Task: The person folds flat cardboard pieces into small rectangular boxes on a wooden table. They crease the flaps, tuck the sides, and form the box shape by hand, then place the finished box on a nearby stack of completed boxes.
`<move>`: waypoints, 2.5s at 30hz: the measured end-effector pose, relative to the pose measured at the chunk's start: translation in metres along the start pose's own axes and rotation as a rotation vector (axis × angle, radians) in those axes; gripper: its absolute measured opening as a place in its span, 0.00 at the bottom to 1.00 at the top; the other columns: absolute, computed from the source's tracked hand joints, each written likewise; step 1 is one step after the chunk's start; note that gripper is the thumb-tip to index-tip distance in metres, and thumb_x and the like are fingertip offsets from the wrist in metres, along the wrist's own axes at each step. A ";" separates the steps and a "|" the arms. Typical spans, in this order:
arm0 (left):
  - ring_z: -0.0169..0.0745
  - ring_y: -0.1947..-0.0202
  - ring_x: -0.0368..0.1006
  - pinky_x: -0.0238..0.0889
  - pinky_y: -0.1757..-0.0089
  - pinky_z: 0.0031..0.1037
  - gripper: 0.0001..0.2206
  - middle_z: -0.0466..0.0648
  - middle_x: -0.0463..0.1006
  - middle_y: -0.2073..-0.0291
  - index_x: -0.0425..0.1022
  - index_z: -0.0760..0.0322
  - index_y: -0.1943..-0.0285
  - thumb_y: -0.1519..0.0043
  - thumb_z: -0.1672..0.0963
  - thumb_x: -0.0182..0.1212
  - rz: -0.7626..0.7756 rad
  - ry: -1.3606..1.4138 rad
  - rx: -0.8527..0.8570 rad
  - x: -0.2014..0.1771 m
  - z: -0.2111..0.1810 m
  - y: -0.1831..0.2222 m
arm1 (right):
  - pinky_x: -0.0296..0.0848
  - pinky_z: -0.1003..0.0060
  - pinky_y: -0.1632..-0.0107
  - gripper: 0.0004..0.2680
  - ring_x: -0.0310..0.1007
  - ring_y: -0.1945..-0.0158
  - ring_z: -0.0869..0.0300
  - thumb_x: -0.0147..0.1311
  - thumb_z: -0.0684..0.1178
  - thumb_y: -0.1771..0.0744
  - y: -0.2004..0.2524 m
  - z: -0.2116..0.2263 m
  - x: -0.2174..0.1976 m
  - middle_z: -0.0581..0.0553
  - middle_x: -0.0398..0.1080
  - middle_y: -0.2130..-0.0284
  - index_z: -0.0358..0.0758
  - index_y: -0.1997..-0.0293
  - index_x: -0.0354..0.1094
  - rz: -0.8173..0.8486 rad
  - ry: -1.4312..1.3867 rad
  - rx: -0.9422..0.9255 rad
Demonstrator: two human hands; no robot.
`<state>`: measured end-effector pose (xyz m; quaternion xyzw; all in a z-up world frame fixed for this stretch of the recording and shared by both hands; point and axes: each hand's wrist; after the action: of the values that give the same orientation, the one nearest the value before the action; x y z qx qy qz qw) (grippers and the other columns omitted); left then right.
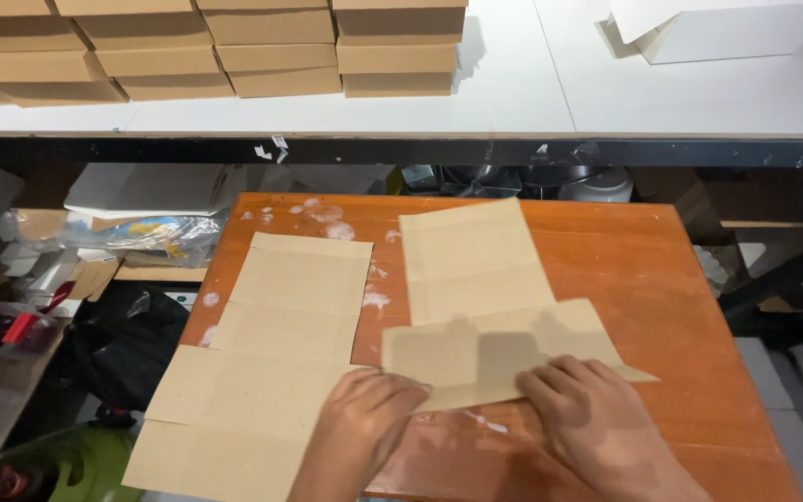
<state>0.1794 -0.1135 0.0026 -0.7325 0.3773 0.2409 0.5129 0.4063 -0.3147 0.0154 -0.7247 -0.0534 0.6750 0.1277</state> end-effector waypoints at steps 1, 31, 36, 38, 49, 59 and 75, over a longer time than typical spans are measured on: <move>0.43 0.59 0.78 0.62 0.52 0.33 0.08 0.43 0.83 0.58 0.80 0.60 0.53 0.36 0.61 0.57 0.107 0.103 0.036 0.010 -0.006 -0.006 | 0.69 0.52 0.58 0.08 0.71 0.57 0.49 0.56 0.52 0.39 0.023 -0.013 0.010 0.54 0.74 0.65 0.55 0.60 0.68 0.176 -0.045 0.129; 0.51 0.35 0.65 0.54 0.43 0.47 0.17 0.50 0.69 0.33 0.74 0.50 0.37 0.35 0.57 0.58 0.332 -0.045 -0.157 0.084 -0.021 -0.042 | 0.48 0.43 0.32 0.21 0.51 0.28 0.45 0.45 0.62 0.30 -0.006 -0.056 0.061 0.40 0.57 0.33 0.48 0.29 0.57 0.133 -0.546 0.090; 0.54 0.26 0.54 0.44 0.36 0.49 0.21 0.49 0.63 0.27 0.70 0.53 0.31 0.35 0.61 0.51 0.396 0.150 -0.268 0.084 -0.018 -0.039 | 0.34 0.47 0.25 0.29 0.40 0.21 0.50 0.43 0.67 0.31 -0.019 -0.030 0.059 0.40 0.44 0.23 0.43 0.23 0.45 0.154 -0.552 0.118; 0.54 0.23 0.49 0.39 0.33 0.49 0.26 0.49 0.59 0.24 0.67 0.54 0.29 0.37 0.64 0.51 0.430 0.185 -0.291 0.084 -0.018 -0.038 | 0.32 0.47 0.25 0.30 0.38 0.20 0.53 0.44 0.66 0.31 -0.014 -0.033 0.057 0.42 0.44 0.23 0.42 0.22 0.42 0.167 -0.564 0.141; 0.43 0.25 0.57 0.43 0.30 0.47 0.23 0.40 0.64 0.26 0.60 0.54 0.23 0.30 0.56 0.51 0.361 -0.013 -0.166 0.094 -0.011 -0.035 | 0.26 0.48 0.25 0.31 0.29 0.20 0.48 0.46 0.62 0.32 0.023 -0.028 0.053 0.40 0.33 0.21 0.46 0.21 0.37 0.286 -0.481 0.400; 0.47 0.24 0.56 0.40 0.30 0.48 0.26 0.43 0.66 0.26 0.56 0.58 0.22 0.31 0.59 0.50 0.377 0.176 -0.233 0.089 -0.008 -0.038 | 0.26 0.37 0.27 0.35 0.24 0.19 0.44 0.47 0.70 0.34 -0.009 -0.002 0.054 0.40 0.29 0.21 0.48 0.20 0.35 0.239 -0.480 0.507; 0.44 0.24 0.56 0.38 0.30 0.45 0.22 0.43 0.67 0.27 0.60 0.58 0.23 0.29 0.56 0.46 0.335 0.132 -0.232 0.088 -0.012 -0.040 | 0.11 0.34 0.32 0.42 0.11 0.21 0.44 0.47 0.75 0.38 -0.006 -0.004 0.049 0.31 0.19 0.23 0.50 0.20 0.25 0.328 -0.444 0.706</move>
<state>0.2635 -0.1435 -0.0354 -0.7277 0.4963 0.3163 0.3523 0.4152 -0.2971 -0.0297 -0.4733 0.2699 0.8023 0.2438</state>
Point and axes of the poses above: each hand's wrist, its own y-axis away from the middle knuckle, its own x-axis out of the palm, z = x × y
